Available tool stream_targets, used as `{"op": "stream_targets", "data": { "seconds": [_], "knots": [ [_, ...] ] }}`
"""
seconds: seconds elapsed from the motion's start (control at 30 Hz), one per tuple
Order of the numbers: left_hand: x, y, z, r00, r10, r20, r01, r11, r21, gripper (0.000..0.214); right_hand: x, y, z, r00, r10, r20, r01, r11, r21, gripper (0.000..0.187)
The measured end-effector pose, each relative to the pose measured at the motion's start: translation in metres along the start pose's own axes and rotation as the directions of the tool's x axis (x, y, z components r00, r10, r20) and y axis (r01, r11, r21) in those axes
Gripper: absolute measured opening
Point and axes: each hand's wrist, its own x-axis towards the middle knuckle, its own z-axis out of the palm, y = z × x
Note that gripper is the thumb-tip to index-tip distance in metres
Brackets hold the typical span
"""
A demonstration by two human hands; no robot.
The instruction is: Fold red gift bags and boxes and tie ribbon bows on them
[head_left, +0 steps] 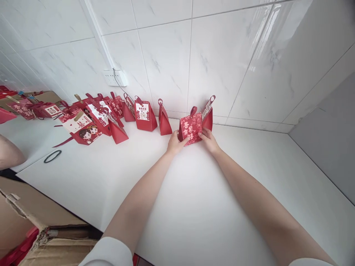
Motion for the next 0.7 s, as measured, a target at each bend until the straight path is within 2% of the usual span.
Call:
{"op": "stream_targets", "data": {
  "seconds": [0.07,0.13,0.27,0.4,0.6,0.7],
  "knots": [
    [0.005,-0.004,-0.008,0.998,-0.032,0.058,0.038,0.993,-0.110,0.054,0.001,0.001,-0.001,1.000,0.016,0.023,-0.017,0.999,0.052,0.057],
    [0.009,-0.005,-0.015,0.996,-0.053,0.070,0.063,0.987,-0.147,0.047,-0.001,-0.003,-0.003,0.999,0.022,0.046,-0.026,0.996,0.085,0.049],
    [0.010,-0.005,-0.019,0.994,-0.107,0.012,0.108,0.984,-0.145,0.047,-0.007,-0.017,-0.009,0.995,0.017,0.101,-0.030,0.992,0.125,0.042],
    [0.010,-0.008,-0.015,0.981,-0.178,-0.075,0.168,0.979,-0.117,0.050,-0.011,-0.024,-0.012,0.989,-0.001,0.151,-0.023,0.988,0.153,0.050],
    [0.011,-0.010,-0.016,0.985,-0.160,-0.058,0.148,0.974,-0.170,0.067,-0.008,-0.020,-0.011,0.992,0.077,0.100,-0.083,0.995,0.050,0.060],
    [0.010,-0.009,-0.016,0.990,-0.136,-0.033,0.130,0.980,-0.151,0.066,-0.008,-0.018,-0.011,0.988,0.070,0.137,-0.079,0.995,0.058,0.056]
  ]
}}
